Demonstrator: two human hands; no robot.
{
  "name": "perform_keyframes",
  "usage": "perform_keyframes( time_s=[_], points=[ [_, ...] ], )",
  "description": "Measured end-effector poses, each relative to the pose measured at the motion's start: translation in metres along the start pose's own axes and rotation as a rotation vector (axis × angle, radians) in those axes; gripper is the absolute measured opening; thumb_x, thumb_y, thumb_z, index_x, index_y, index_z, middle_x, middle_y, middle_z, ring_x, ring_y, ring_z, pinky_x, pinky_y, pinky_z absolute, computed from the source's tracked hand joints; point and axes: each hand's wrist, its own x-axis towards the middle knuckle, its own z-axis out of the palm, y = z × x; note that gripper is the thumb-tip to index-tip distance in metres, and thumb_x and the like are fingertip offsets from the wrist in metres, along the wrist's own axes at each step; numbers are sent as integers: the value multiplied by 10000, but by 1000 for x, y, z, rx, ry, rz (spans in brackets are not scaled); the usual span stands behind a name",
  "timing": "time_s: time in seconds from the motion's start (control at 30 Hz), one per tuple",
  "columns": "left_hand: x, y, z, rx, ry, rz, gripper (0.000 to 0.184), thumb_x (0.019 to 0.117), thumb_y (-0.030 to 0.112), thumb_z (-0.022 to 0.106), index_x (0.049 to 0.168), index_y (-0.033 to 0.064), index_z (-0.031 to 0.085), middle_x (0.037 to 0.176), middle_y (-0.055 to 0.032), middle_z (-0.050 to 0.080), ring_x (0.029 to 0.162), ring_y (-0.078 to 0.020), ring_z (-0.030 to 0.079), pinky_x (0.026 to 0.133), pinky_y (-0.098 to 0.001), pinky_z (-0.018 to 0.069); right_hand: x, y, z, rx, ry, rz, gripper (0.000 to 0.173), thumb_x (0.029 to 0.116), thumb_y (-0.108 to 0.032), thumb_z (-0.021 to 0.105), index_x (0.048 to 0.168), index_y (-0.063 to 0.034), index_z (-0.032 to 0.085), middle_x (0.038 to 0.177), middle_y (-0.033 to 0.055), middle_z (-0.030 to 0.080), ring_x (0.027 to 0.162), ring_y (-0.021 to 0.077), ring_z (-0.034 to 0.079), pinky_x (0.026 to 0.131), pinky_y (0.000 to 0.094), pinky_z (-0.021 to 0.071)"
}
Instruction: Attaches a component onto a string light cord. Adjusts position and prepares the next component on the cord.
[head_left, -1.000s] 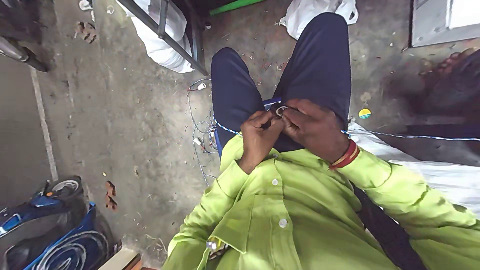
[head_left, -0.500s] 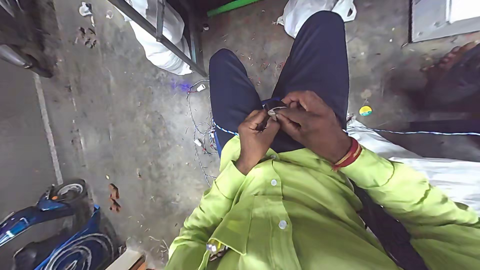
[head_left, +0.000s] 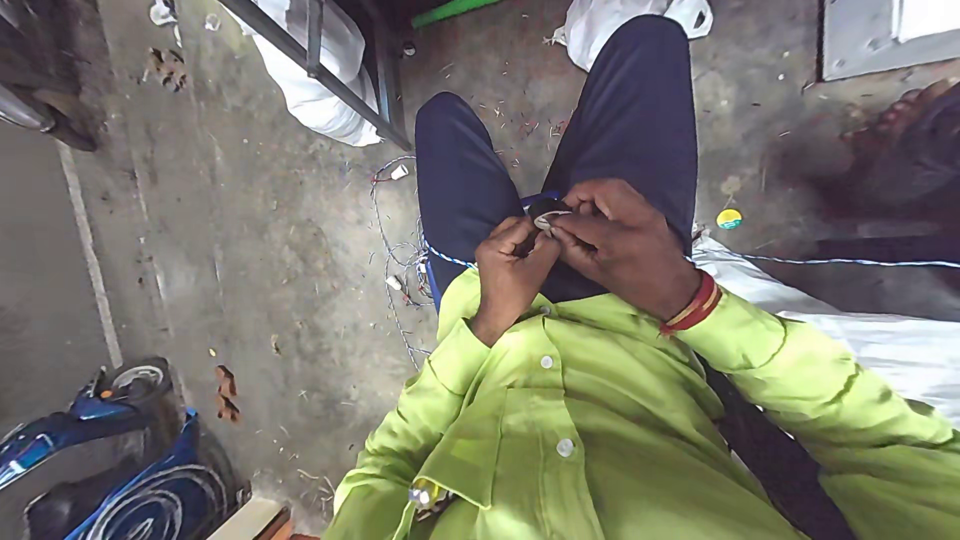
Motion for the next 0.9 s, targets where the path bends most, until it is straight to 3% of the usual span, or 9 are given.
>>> perform_keyframes(
  time_s=[0.17,0.33,0.47,0.7,0.9],
  points=[
    [11,-5,8,-34,84,-9,143,898,56,627,869,29,765,855,-25,706,780,-64,646,688,-231,544,1,7,14,-43,68,-27,176,957,-152,685,976,5,763,1048,214,662,932,303,639,818,345,553],
    [11,-3,11,-6,113,-29,177,921,59,598,792,42,718,767,-7,645,696,-55,588,615,-217,491,1,8,19,-57,77,-35,176,957,-143,678,954,17,753,1061,224,671,924,311,647,810,350,558],
    [6,6,7,-1,69,-76,178,958,92,580,868,37,725,785,-3,651,699,-36,590,628,-201,484,1,8,22,-85,109,-37,161,951,-122,676,939,24,742,1067,216,698,962,319,672,845,340,565],
    [7,-6,13,-65,105,-62,223,971,75,576,775,38,675,737,-36,619,594,-89,551,532,-241,477,0,10,25,-50,134,42,146,933,-73,639,914,37,733,1053,224,725,975,322,714,848,354,587],
    [7,-1,7,-133,54,-107,196,973,41,545,1037,-7,724,925,-43,653,690,-49,576,609,-193,499,3,12,18,16,125,86,153,955,-83,644,946,10,765,1090,202,734,1014,292,715,895,333,577]
  ],
)
